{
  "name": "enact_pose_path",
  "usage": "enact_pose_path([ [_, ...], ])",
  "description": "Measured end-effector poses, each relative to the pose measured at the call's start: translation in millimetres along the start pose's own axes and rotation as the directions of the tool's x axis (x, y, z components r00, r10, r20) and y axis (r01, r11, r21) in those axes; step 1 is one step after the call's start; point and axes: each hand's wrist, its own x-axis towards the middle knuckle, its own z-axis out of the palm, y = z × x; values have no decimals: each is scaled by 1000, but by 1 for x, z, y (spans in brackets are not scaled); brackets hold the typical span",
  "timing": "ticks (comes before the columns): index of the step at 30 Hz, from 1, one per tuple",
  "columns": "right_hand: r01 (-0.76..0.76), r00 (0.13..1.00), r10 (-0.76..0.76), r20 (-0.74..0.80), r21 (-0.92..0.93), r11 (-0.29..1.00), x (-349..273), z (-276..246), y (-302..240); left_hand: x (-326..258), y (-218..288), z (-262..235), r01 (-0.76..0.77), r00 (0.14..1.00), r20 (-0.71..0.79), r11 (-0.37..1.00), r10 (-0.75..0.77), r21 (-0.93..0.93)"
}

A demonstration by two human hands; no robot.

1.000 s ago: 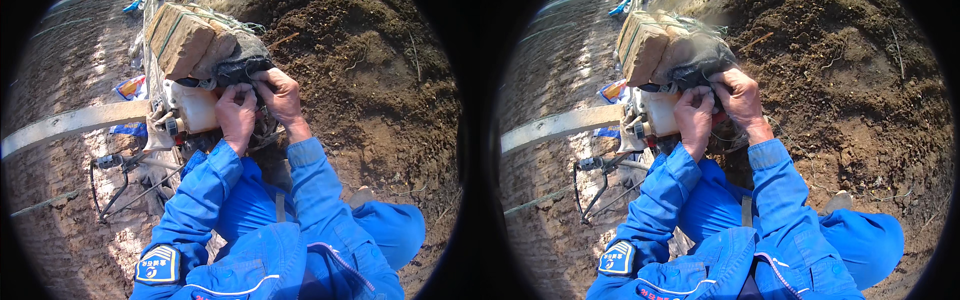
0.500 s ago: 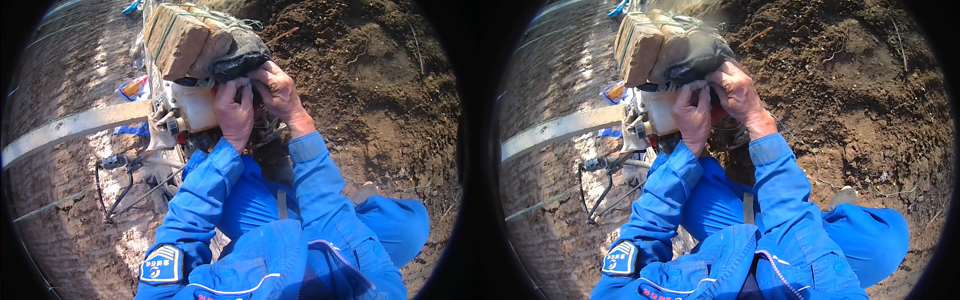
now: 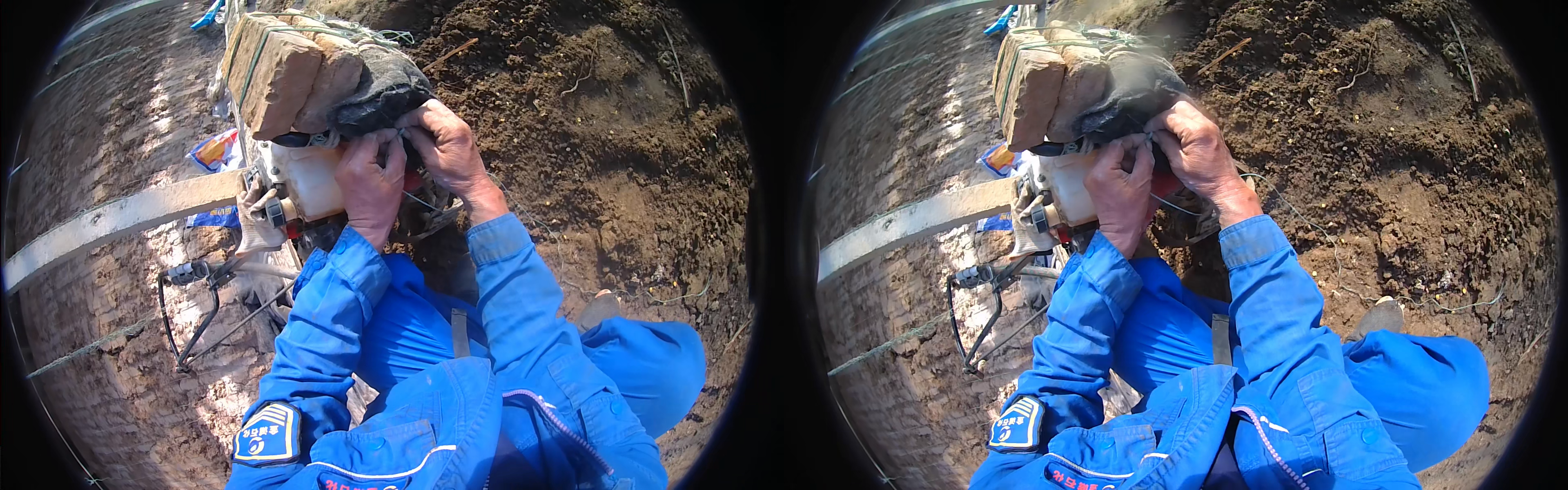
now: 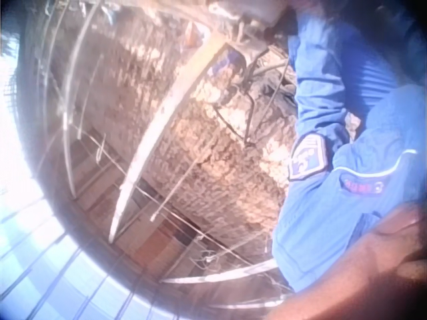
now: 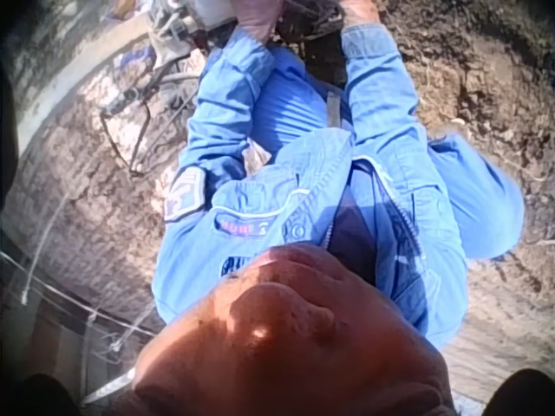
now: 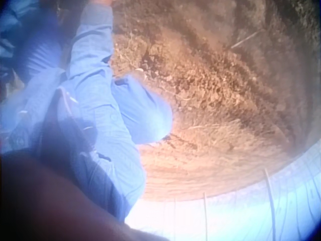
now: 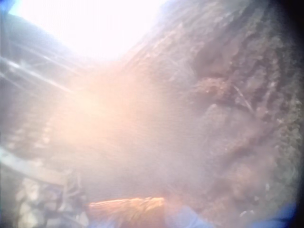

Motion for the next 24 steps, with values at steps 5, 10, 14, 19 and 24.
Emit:
enact_pose_path([
  [5,9,1000,-10,-6,-15,1000,2,0,1,5,-5,0,-148,989,12,972,148,183],
  [10,-46,996,47,-80,10,999,1,2,-7,4,-6,0,-72,997,7,994,72,77],
  [14,-233,969,234,-73,21,972,-3,0,-12,4,-4,2,166,986,24,968,-164,-188],
  [19,-418,902,432,-13,228,879,-6,4,-10,3,-7,3,229,973,51,950,-223,-214],
  [24,-621,757,650,63,377,687,-3,8,-12,1,-14,3,112,993,48,983,-105,-146],
])
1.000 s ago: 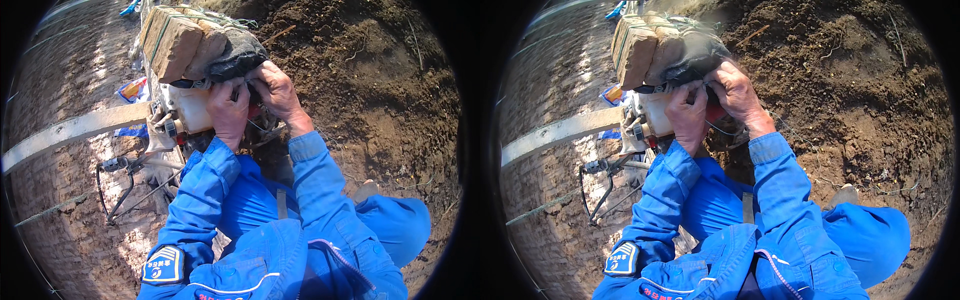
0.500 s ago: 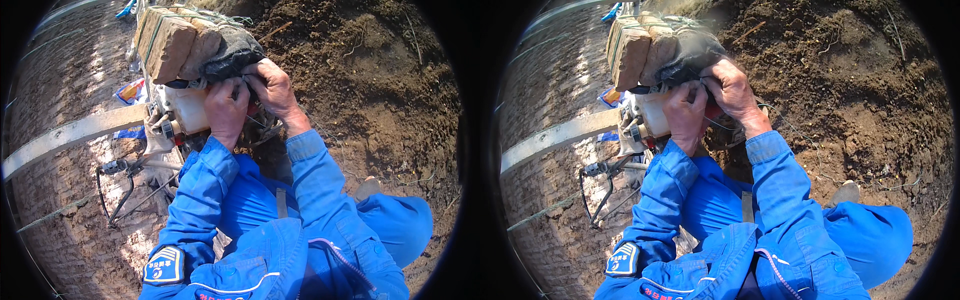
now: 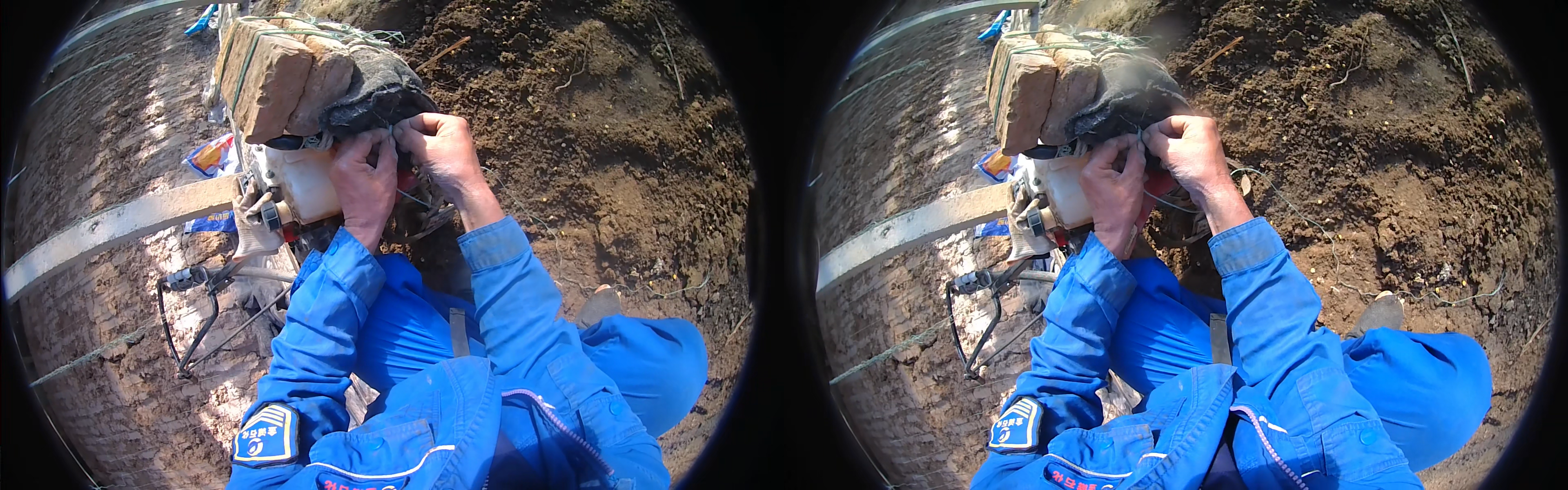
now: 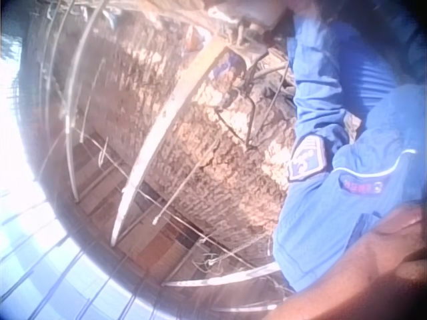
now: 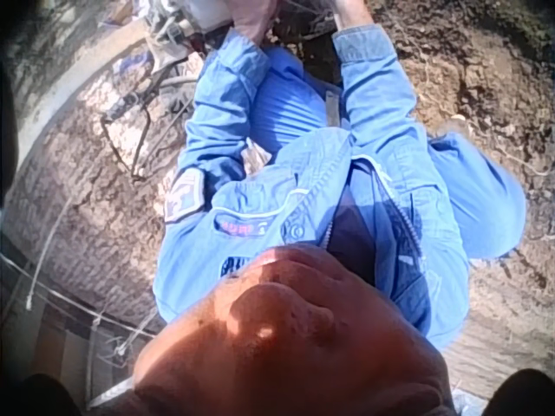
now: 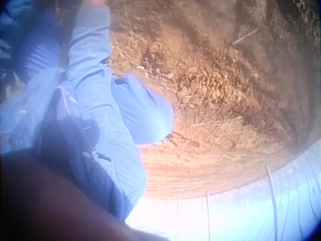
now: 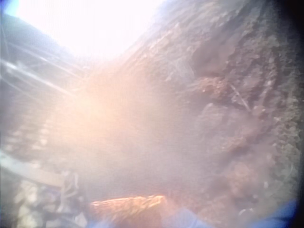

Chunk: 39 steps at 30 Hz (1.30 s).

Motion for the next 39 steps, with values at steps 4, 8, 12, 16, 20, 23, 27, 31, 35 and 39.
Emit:
enact_pose_path([
  [4,-48,999,48,15,-12,999,0,-2,-8,-1,5,-7,-207,978,56,967,201,151],
  [8,-111,991,109,79,24,994,-4,-6,-12,-11,23,-11,44,991,129,999,-42,-9],
  [12,-74,988,75,134,-18,997,-9,-10,-10,-17,37,-11,320,946,133,909,-294,-266],
  [16,-44,984,49,170,-34,998,-13,-16,-11,-14,42,-15,622,776,274,622,-567,-475],
  [20,-81,982,78,174,9,997,-14,-18,-12,-9,42,-12,728,654,388,401,-649,-556],
  [23,-21,988,30,151,-59,998,-14,-19,-10,-6,41,-7,716,677,385,442,-627,-540],
  [27,76,977,-53,207,-107,991,-13,-20,-8,-4,37,-2,677,715,327,498,-618,-542],
  [31,43,984,-10,179,-179,983,-15,-20,-11,-3,33,-3,670,715,327,472,-618,-573],
  [35,96,991,-65,117,-289,953,-14,-15,-15,-3,33,-2,654,736,297,525,-609,-544],
  [39,120,989,-83,123,-332,936,-16,-11,-13,-4,33,1,623,755,258,537,-602,-569],
])
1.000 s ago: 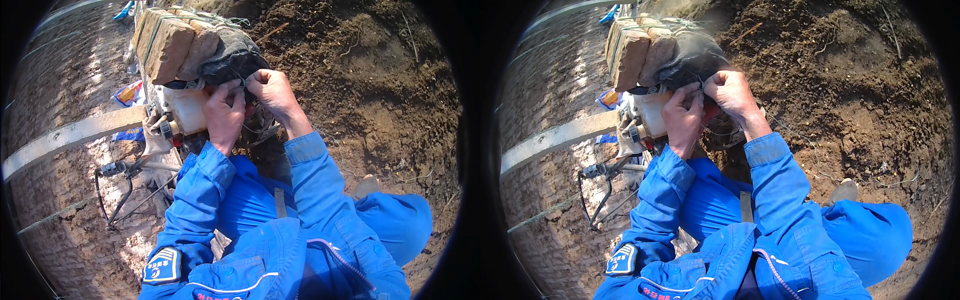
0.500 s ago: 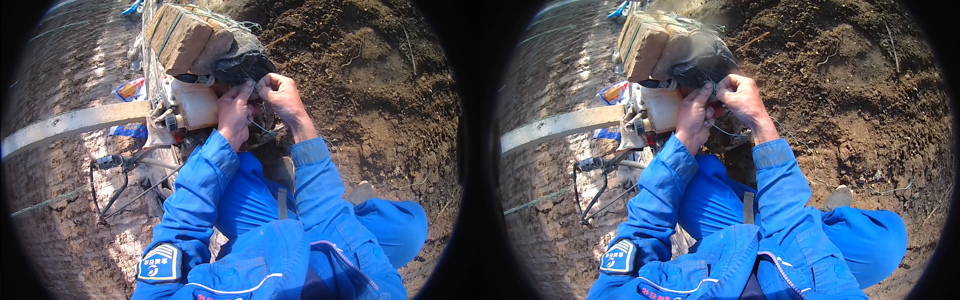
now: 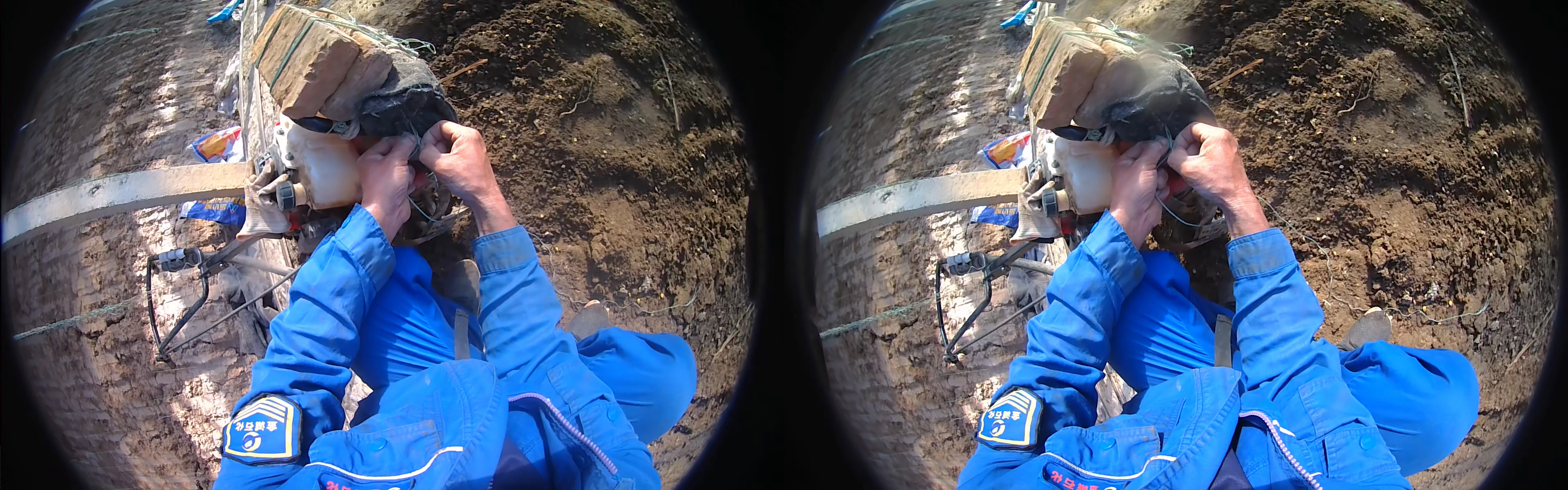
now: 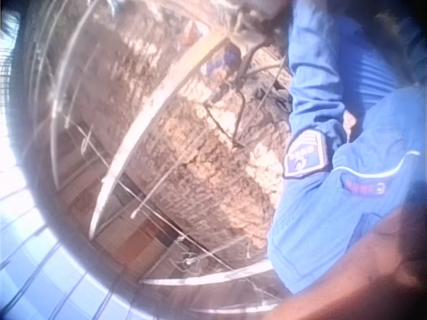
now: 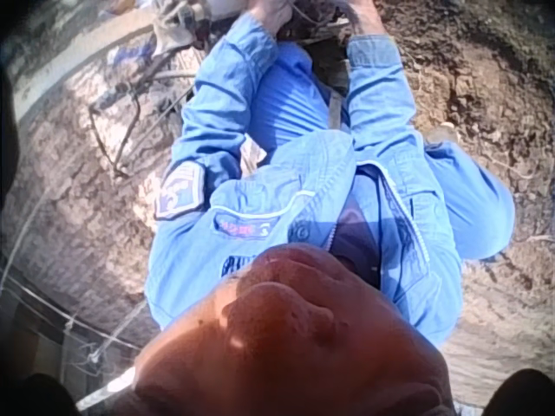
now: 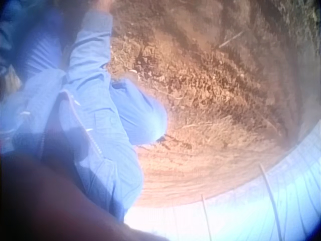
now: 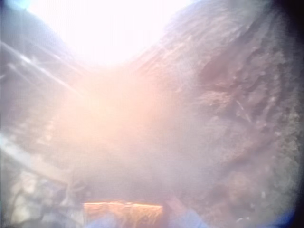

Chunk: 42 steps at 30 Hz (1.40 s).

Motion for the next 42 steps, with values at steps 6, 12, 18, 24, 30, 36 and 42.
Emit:
enact_pose_path([
  [6,69,996,-79,43,193,979,-5,4,-1,3,7,-10,120,991,74,989,-114,-85],
  [12,-55,997,61,-41,138,989,-7,-8,-11,-20,11,-19,202,972,131,979,-197,-26],
  [18,-222,963,182,201,202,954,-12,1,-12,-34,19,-23,24,973,230,999,-16,-35],
  [24,-308,945,185,271,536,786,-13,14,-9,-43,17,-25,-500,861,258,824,439,268],
  [30,-293,955,234,183,704,647,-11,15,-11,-52,20,-24,-628,770,511,595,383,501],
  [36,-51,988,-18,154,429,902,-18,-13,-30,-52,42,-34,-634,648,759,598,65,490],
  [42,-86,961,66,267,65,994,-21,-45,-43,-38,41,-29,-673,739,399,572,543,469],
])
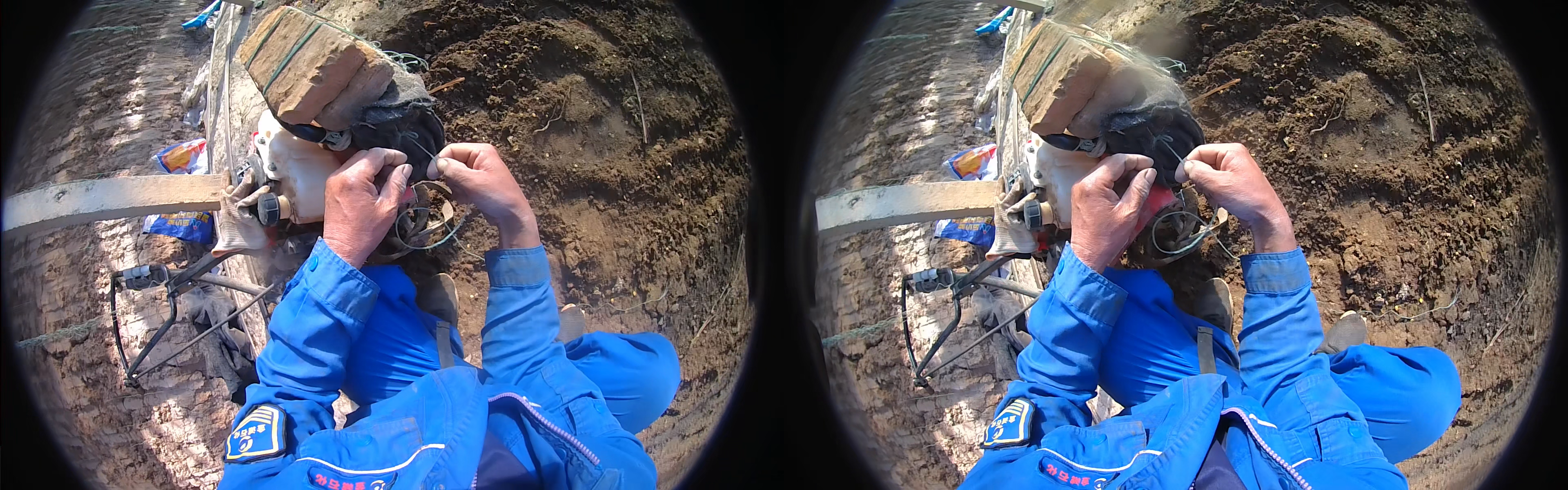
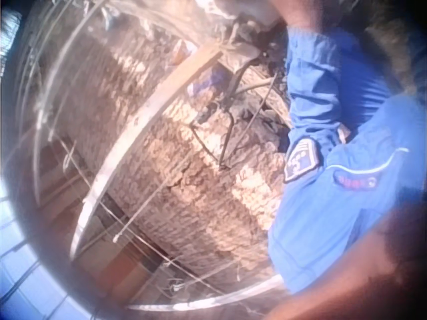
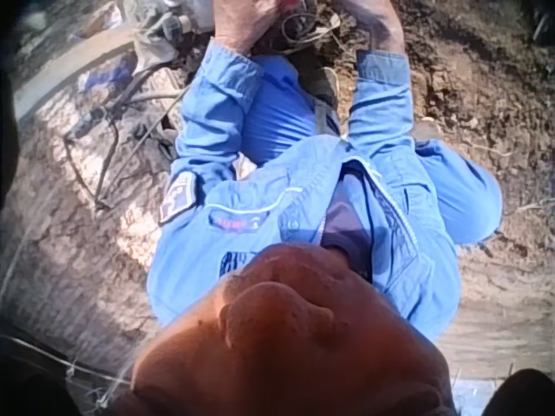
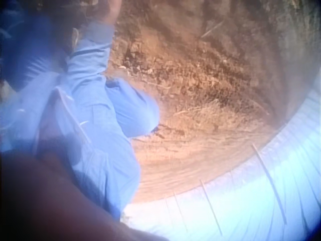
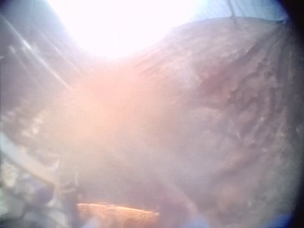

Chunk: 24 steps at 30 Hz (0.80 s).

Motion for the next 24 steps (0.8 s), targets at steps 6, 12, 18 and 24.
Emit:
enact_pose_path([
  [6,322,945,-323,54,29,946,-1,9,-24,27,-30,27,-210,936,-97,757,339,619],
  [12,329,939,-222,-262,504,799,13,78,-46,35,-51,43,-108,913,-144,568,381,816],
  [18,436,862,-238,-448,414,799,4,102,-55,36,-54,42,-123,900,-165,601,402,790],
  [24,375,915,-349,-202,110,920,5,94,-78,19,-11,15,-228,938,-148,878,314,421],
])
